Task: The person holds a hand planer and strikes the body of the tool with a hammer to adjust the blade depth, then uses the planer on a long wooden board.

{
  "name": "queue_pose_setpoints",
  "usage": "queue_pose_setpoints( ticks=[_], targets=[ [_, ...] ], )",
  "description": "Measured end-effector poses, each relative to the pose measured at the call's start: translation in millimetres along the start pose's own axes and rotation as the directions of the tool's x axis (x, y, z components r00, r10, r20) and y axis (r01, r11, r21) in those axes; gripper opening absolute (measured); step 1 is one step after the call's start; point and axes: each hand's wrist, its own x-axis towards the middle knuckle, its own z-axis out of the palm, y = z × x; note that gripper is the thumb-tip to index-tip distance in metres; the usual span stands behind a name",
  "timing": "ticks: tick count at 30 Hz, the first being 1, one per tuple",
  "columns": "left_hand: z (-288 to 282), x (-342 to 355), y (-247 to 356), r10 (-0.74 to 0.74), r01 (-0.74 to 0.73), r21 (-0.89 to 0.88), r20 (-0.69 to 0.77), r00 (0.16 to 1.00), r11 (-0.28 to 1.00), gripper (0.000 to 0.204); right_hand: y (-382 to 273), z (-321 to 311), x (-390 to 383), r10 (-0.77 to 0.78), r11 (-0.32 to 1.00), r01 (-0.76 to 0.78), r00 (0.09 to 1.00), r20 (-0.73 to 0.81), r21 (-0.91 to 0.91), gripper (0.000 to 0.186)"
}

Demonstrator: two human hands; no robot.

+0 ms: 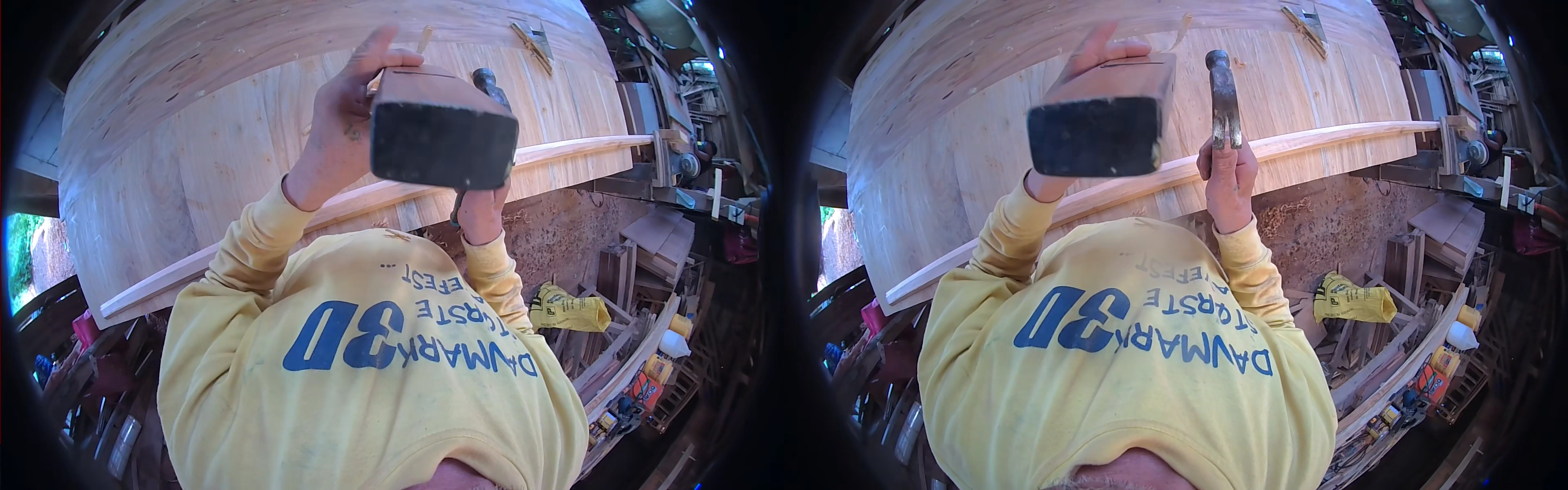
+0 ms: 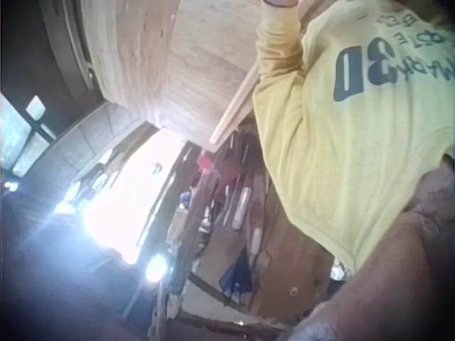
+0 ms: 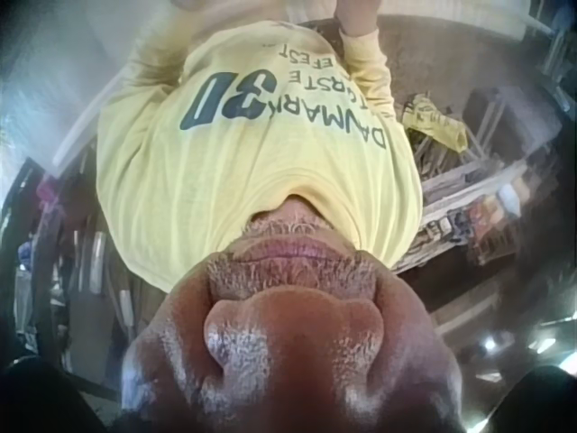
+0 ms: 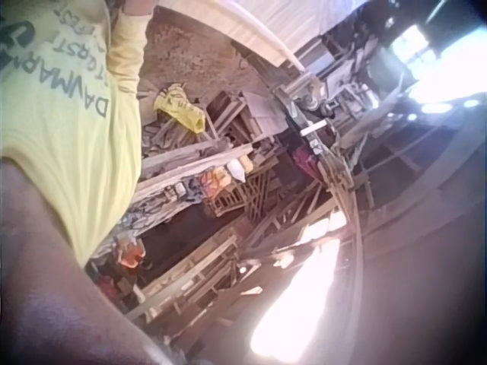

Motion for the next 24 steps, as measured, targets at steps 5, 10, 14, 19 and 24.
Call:
queue_pose_setpoints(
  ticks=[5, 10, 14, 19, 24],
  targets=[
    [16.6, 8.2, 23.1, -0.563, 0.46, -0.676, 0.08, 0.822, 0.576, 0.03, 9.5, -10.2, 8.3, -0.073, 0.997, 0.073, 0.994, 0.085, 0.002, 0.043],
    [17.7, 14.1, 15.6, -0.565, 0.384, -0.752, 0.017, 0.825, 0.536, 0.027, 5.8, -15.3, 17.8, -0.26, 0.956, 0.278, 0.952, 0.164, -0.098, 0.05],
    [33.3, 6.6, 18.1, -0.308, 0.196, -0.52, -0.139, 0.941, 0.831, 0.026, -35.0, 17.8, 37.4, -0.305, 0.952, 0.306, 0.951, 0.05, -0.006, 0.051],
    [36.7, 7.7, 41.6, -0.222, 0.158, -0.554, -0.051, 0.974, 0.817, 0.042, -46.2, 30.4, 33.1, -0.147, 0.967, 0.066, 0.934, 0.325, 0.248, 0.055],
    [32.5, 9.9, 32.8, -0.274, 0.253, -0.684, 0.08, 0.958, 0.684, 0.073, -64.9, 65.6, 35.0, -0.036, 0.926, -0.036, 0.983, 0.181, 0.377, 0.05]
  ],
)
